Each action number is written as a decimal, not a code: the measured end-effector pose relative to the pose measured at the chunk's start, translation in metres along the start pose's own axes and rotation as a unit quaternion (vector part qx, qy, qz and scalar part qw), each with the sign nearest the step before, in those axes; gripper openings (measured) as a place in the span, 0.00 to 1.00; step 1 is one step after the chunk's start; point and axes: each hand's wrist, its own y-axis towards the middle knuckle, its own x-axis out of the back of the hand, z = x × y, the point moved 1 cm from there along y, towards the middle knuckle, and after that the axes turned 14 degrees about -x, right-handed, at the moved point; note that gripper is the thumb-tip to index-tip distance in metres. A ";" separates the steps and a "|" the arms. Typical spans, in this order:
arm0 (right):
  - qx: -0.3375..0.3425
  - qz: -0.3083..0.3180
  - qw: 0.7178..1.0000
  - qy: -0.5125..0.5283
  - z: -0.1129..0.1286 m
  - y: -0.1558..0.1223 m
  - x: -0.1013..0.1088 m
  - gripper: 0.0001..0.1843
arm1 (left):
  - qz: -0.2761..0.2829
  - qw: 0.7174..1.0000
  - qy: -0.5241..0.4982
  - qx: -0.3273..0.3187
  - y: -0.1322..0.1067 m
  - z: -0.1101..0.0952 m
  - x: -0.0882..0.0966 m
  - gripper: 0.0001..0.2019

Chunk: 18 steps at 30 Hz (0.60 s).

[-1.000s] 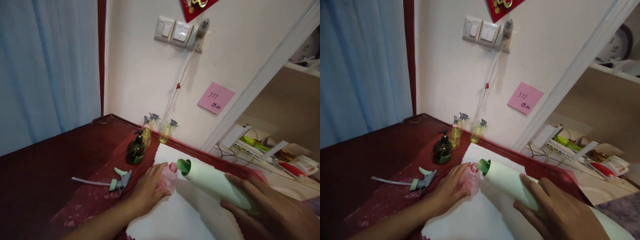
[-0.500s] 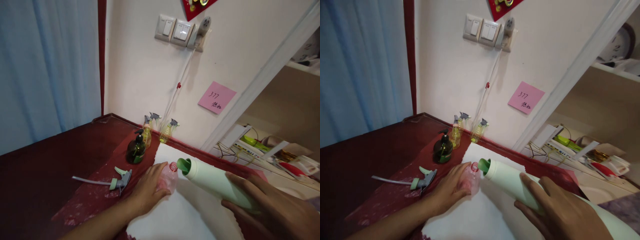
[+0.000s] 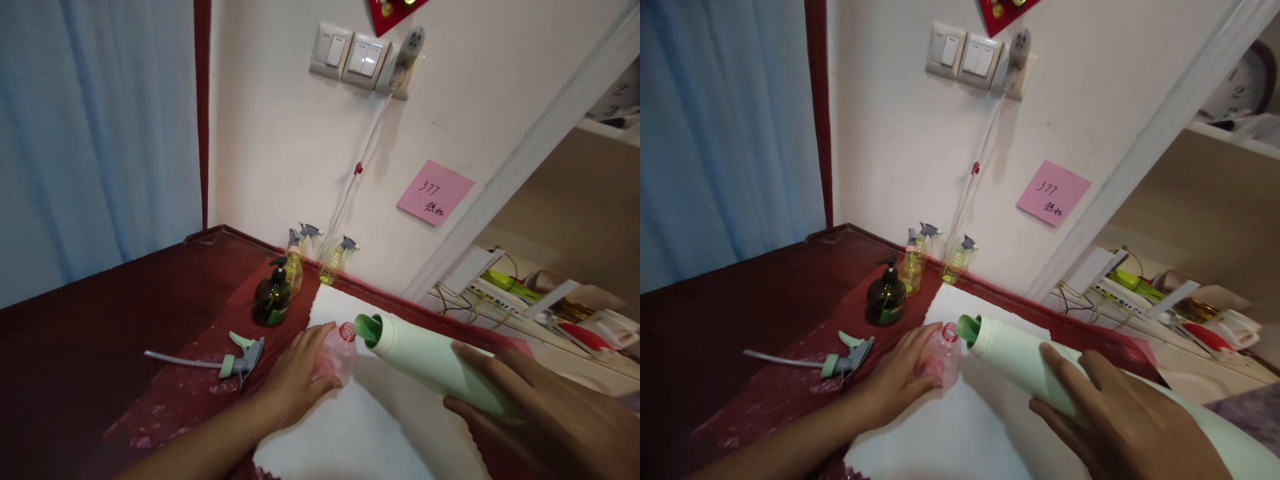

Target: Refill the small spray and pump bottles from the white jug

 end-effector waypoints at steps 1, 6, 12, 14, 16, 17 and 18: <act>0.004 0.003 1.000 -0.003 0.000 0.000 0.000 0.24 | 0.000 1.000 0.000 0.000 0.000 0.000 0.000 0.37; -0.001 0.020 1.000 -0.009 -0.001 -0.002 0.000 0.24 | -0.002 1.000 -0.001 -0.006 0.000 0.000 0.001 0.37; 0.000 0.023 1.000 -0.011 -0.001 -0.003 0.002 0.24 | -0.003 1.000 0.002 -0.007 0.001 0.000 0.001 0.36; 0.003 0.023 1.000 -0.015 -0.001 -0.002 0.003 0.24 | -0.004 1.000 0.001 -0.007 0.001 0.001 0.000 0.37; 0.007 0.020 1.000 -0.013 -0.001 -0.002 0.004 0.24 | -0.006 1.000 0.001 -0.008 0.000 0.000 0.000 0.37; 0.009 0.017 1.000 -0.010 -0.002 -0.002 0.004 0.25 | -0.006 1.000 0.001 -0.009 0.000 0.000 0.000 0.36; 0.012 0.012 1.000 -0.007 -0.002 -0.001 0.005 0.25 | -0.005 1.000 0.000 -0.009 0.000 0.000 0.000 0.36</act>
